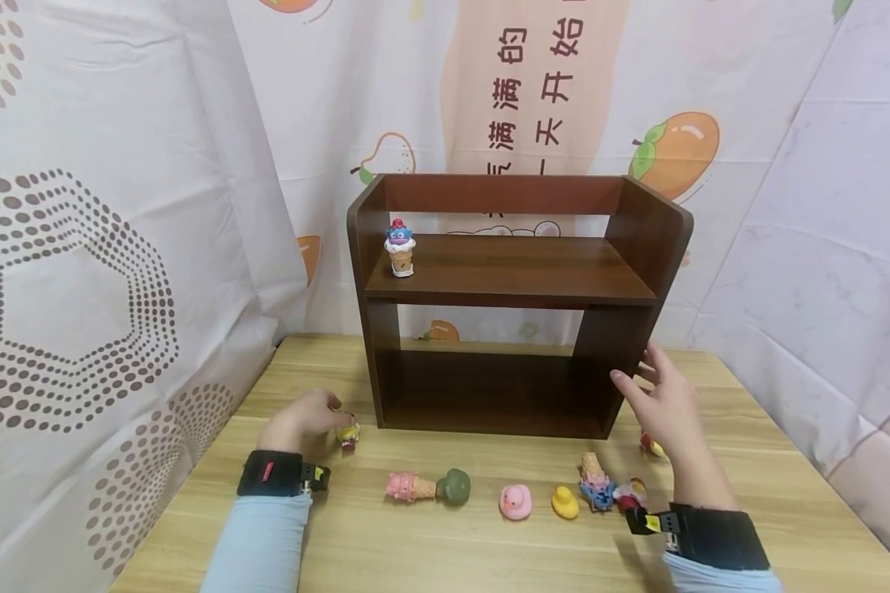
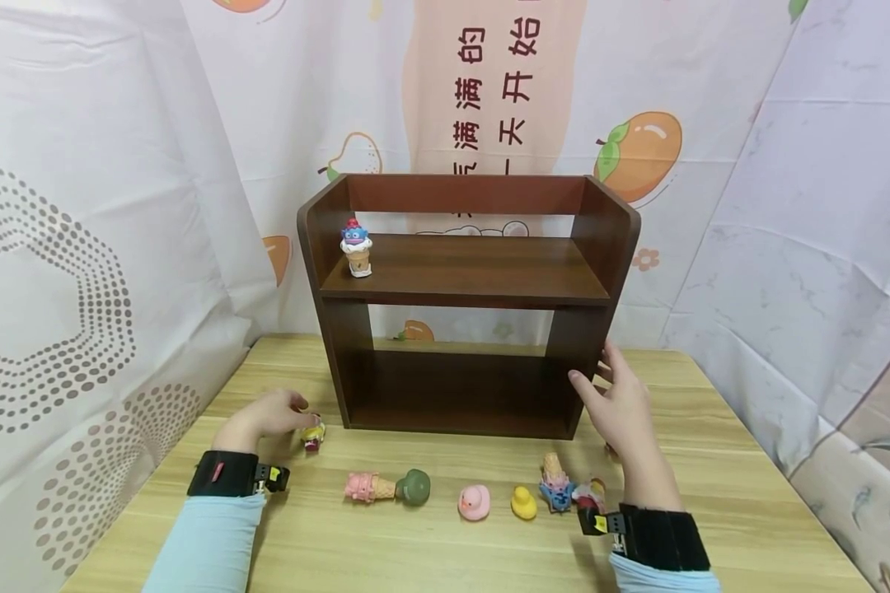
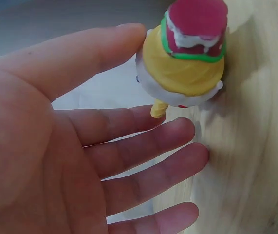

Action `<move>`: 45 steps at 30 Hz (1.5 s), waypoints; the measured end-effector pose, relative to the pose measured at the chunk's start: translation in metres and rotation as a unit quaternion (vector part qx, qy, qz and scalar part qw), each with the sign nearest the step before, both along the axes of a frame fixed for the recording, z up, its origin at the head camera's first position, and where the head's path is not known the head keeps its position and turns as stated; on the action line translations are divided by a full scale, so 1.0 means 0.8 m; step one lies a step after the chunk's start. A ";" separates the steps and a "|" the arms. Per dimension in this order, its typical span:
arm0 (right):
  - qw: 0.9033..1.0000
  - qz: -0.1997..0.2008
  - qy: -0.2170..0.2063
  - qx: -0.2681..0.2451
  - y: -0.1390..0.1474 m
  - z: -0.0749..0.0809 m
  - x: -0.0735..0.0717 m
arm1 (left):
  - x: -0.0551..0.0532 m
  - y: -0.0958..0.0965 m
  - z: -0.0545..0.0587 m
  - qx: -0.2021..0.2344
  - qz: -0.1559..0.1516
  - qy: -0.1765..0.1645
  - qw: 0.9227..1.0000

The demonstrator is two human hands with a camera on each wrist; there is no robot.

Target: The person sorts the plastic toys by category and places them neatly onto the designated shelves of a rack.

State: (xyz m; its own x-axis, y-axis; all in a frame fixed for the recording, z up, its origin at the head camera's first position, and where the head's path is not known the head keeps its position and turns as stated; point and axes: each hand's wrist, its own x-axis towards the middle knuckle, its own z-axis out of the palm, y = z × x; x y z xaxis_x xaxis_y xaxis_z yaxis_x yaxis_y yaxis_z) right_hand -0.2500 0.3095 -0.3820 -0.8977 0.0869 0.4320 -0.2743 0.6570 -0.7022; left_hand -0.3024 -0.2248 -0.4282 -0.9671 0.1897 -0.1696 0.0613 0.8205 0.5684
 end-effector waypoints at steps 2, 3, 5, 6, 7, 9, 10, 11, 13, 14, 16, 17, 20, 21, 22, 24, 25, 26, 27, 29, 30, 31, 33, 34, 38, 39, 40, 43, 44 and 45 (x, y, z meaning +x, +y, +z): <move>1.000 0.000 0.000 -0.002 0.000 0.001 0.000 | 0.001 0.001 0.000 0.004 0.004 -0.003 1.000; 1.000 0.000 0.000 -0.002 0.000 0.001 0.000 | 0.001 0.001 0.000 0.005 0.005 -0.005 1.000; 1.000 0.001 0.001 -0.002 0.000 0.000 0.000 | 0.002 0.002 0.000 0.003 0.005 -0.005 1.000; 1.000 0.001 0.001 -0.003 0.000 0.000 0.000 | 0.002 0.002 0.000 0.003 0.009 -0.006 1.000; 1.000 0.002 0.001 -0.002 0.000 0.000 0.000 | 0.003 0.002 0.001 0.003 0.012 -0.009 1.000; 1.000 0.003 0.000 -0.002 0.001 -0.001 -0.001 | 0.004 0.003 0.001 -0.001 0.013 -0.011 1.000; 1.000 0.003 0.000 -0.003 0.001 -0.001 -0.001 | 0.005 0.004 0.002 -0.003 0.013 -0.012 1.000; 1.000 0.003 0.000 -0.002 0.001 -0.001 -0.001 | 0.005 0.004 0.003 -0.003 0.015 -0.015 1.000; 1.000 0.004 -0.001 -0.003 0.001 -0.002 -0.001 | 0.006 0.006 0.004 -0.006 0.014 -0.013 1.000; 1.000 0.004 -0.001 -0.003 0.001 -0.002 -0.001 | 0.006 0.006 0.004 -0.007 0.013 -0.013 1.000; 1.000 0.004 -0.001 -0.003 0.001 -0.001 0.000 | 0.006 0.007 0.005 -0.007 0.013 -0.012 1.000; 1.000 0.004 -0.001 -0.003 0.001 -0.001 -0.001 | 0.006 0.008 0.005 -0.007 0.011 -0.010 1.000; 1.000 0.004 -0.002 -0.004 0.001 0.000 0.000 | 0.005 0.009 0.004 -0.002 0.011 -0.011 1.000; 1.000 0.003 -0.003 -0.003 0.001 0.000 0.000 | 0.005 0.009 0.004 0.000 0.009 -0.009 1.000; 1.000 0.002 -0.003 -0.001 0.001 0.000 0.000 | 0.004 0.009 0.003 0.002 0.008 -0.009 1.000; 1.000 0.001 -0.005 -0.003 0.000 0.000 0.001 | 0.004 0.009 0.000 0.005 0.007 -0.008 1.000; 1.000 0.001 -0.006 -0.003 0.000 0.000 0.001 | 0.004 0.009 -0.001 0.007 0.005 -0.008 1.000; 1.000 0.002 -0.006 -0.004 0.000 0.000 0.001 | 0.003 0.009 -0.001 0.007 0.004 -0.007 1.000; 1.000 0.003 -0.005 -0.005 0.000 0.000 0.001 | 0.002 0.009 -0.003 0.006 0.003 -0.006 1.000; 1.000 0.005 -0.004 -0.007 -0.001 0.001 0.001 | 0.002 0.010 -0.003 0.003 0.007 -0.008 1.000; 1.000 0.006 -0.003 -0.008 -0.001 0.001 0.001 | 0.002 0.010 -0.003 0.000 0.009 -0.009 1.000; 1.000 0.006 -0.002 -0.008 -0.001 0.002 0.001 | 0.002 0.010 -0.003 -0.003 0.010 -0.010 1.000; 1.000 0.008 -0.001 -0.007 -0.001 0.002 0.000 | 0.002 0.011 -0.002 -0.008 0.011 -0.011 1.000; 1.000 0.007 0.000 -0.007 -0.001 0.002 0.001 | 0.002 0.012 -0.001 -0.008 0.011 -0.011 1.000; 1.000 0.006 -0.001 -0.007 -0.001 0.001 0.001 | 0.002 0.013 -0.001 -0.008 0.008 -0.002 1.000; 1.000 0.006 -0.001 -0.006 -0.001 0.001 0.001 | 0.002 0.013 -0.001 -0.007 0.009 -0.002 1.000; 1.000 0.005 -0.002 -0.006 -0.001 0.001 0.001 | 0.001 0.014 -0.001 -0.006 0.009 -0.001 1.000; 1.000 0.005 -0.001 -0.005 -0.001 0.002 0.001 | 0.002 0.014 -0.001 -0.002 0.007 0.003 1.000; 1.000 0.005 -0.001 -0.003 -0.002 0.002 0.001 | 0.002 0.014 -0.002 0.000 0.006 0.005 1.000; 1.000 0.004 0.000 -0.003 -0.002 0.003 0.001 | 0.002 0.014 -0.002 0.003 0.007 0.006 1.000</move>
